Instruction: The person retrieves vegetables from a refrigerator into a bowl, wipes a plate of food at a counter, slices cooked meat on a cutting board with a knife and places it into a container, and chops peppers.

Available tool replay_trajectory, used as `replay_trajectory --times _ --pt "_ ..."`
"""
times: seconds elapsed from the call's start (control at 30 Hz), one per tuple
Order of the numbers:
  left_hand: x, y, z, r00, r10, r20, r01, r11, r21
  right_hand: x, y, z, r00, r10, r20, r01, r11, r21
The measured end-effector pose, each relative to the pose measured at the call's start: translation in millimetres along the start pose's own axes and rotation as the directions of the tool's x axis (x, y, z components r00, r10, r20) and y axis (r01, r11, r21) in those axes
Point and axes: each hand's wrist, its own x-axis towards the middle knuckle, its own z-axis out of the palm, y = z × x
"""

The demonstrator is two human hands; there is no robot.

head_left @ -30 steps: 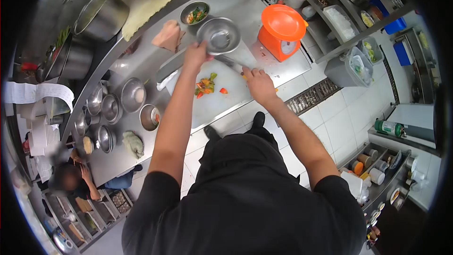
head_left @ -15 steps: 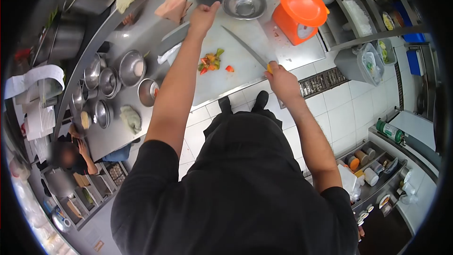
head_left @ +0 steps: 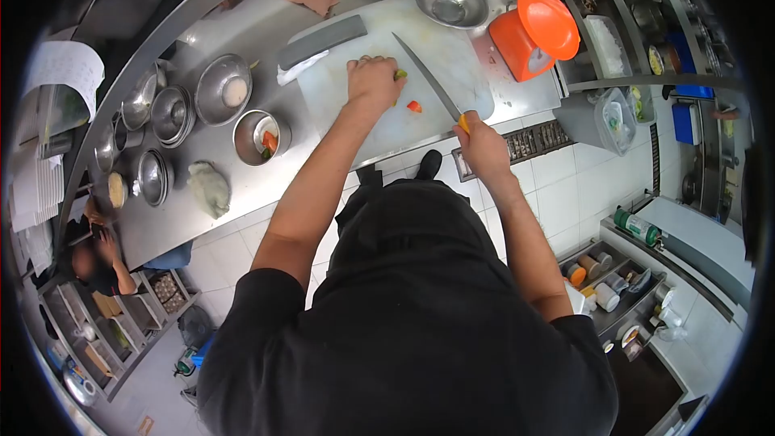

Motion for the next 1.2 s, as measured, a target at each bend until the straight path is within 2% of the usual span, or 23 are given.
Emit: replay_trajectory --times 0.07,0.27,0.37,0.47,0.57,1.07,1.2 --pt "3.4 1.5 6.4 0.999 0.026 0.04 -0.025 0.999 -0.026 1.3 -0.8 -1.5 1.0 0.004 -0.007 -0.004 1.0 -0.017" --pt "7.8 10.7 25.3 0.959 0.281 -0.035 -0.283 0.956 -0.078 7.1 -5.7 -5.6 1.0 0.028 -0.001 -0.028 1.0 0.01" --pt "5.2 9.8 31.7 0.935 0.346 -0.073 -0.352 0.93 -0.101 12.1 -13.0 -9.8 1.0 0.011 -0.023 -0.01 0.999 0.038" --pt "1.0 2.9 32.9 0.92 0.337 -0.199 -0.361 0.927 -0.1 19.0 -18.6 -18.5 1.0 -0.003 -0.005 0.003 1.0 0.028" --pt "-0.8 1.9 25.3 0.951 0.287 -0.111 -0.297 0.952 -0.076 28.7 -17.4 -21.6 0.999 -0.043 0.003 0.043 0.999 -0.004" --pt "10.7 9.5 27.2 0.937 0.33 -0.111 -0.338 0.94 -0.056 37.7 -11.5 -8.5 0.99 -0.043 0.138 0.059 0.993 -0.107" --pt "14.8 7.5 28.1 0.93 0.355 -0.099 -0.358 0.934 -0.017 52.7 -12.3 6.1 0.992 -0.061 0.114 0.075 0.99 -0.118"
